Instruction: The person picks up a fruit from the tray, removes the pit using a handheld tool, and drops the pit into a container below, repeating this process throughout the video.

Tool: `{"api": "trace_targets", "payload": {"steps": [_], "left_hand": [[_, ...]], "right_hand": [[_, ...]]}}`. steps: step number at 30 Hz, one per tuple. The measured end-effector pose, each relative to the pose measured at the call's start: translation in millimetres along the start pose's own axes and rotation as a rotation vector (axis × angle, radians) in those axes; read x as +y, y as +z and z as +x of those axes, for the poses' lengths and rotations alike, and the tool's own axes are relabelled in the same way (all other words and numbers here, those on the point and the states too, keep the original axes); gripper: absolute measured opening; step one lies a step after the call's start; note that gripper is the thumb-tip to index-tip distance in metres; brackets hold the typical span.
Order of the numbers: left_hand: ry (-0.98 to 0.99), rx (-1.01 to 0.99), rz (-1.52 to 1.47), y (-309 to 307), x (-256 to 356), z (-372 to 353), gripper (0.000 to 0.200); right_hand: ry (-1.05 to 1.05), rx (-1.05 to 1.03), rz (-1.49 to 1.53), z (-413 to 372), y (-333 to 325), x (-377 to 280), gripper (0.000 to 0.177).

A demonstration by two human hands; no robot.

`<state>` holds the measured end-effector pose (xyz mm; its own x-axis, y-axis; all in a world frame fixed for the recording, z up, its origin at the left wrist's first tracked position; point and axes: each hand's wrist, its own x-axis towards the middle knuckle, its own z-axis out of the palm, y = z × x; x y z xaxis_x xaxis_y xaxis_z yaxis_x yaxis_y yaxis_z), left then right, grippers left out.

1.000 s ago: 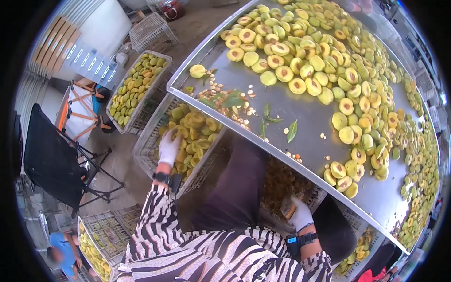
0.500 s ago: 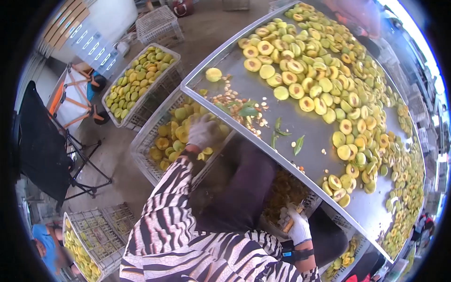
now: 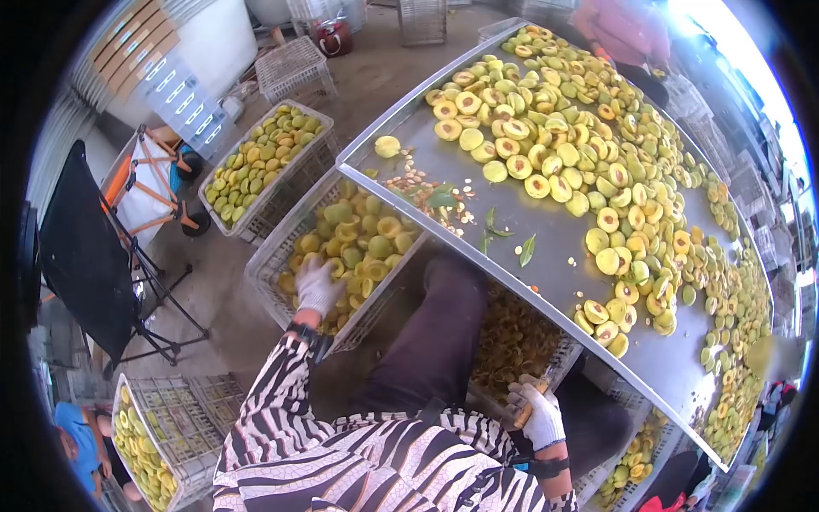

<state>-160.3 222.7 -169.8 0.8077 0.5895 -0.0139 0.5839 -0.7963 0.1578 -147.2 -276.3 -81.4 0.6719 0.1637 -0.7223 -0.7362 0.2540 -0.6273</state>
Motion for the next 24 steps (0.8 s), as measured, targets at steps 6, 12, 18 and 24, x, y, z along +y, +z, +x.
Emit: {"api": "trace_targets", "payload": {"steps": [6, 12, 18, 24], "left_hand": [[0.44, 0.081, -0.217, 62, 104, 121, 0.051], [0.315, 0.217, -0.109, 102, 119, 138, 0.038], [0.537, 0.108, -0.023, 65, 11, 102, 0.031], [0.13, -0.104, -0.176, 63, -56, 16, 0.025]], "right_hand": [[0.008, -0.007, -0.052, 11, 17, -16, 0.04], [0.044, 0.095, -0.178, 21, 30, -22, 0.038], [0.101, 0.065, -0.2, 28, 53, -39, 0.045], [0.103, -0.068, -0.427, 40, 35, -21, 0.045]]}}
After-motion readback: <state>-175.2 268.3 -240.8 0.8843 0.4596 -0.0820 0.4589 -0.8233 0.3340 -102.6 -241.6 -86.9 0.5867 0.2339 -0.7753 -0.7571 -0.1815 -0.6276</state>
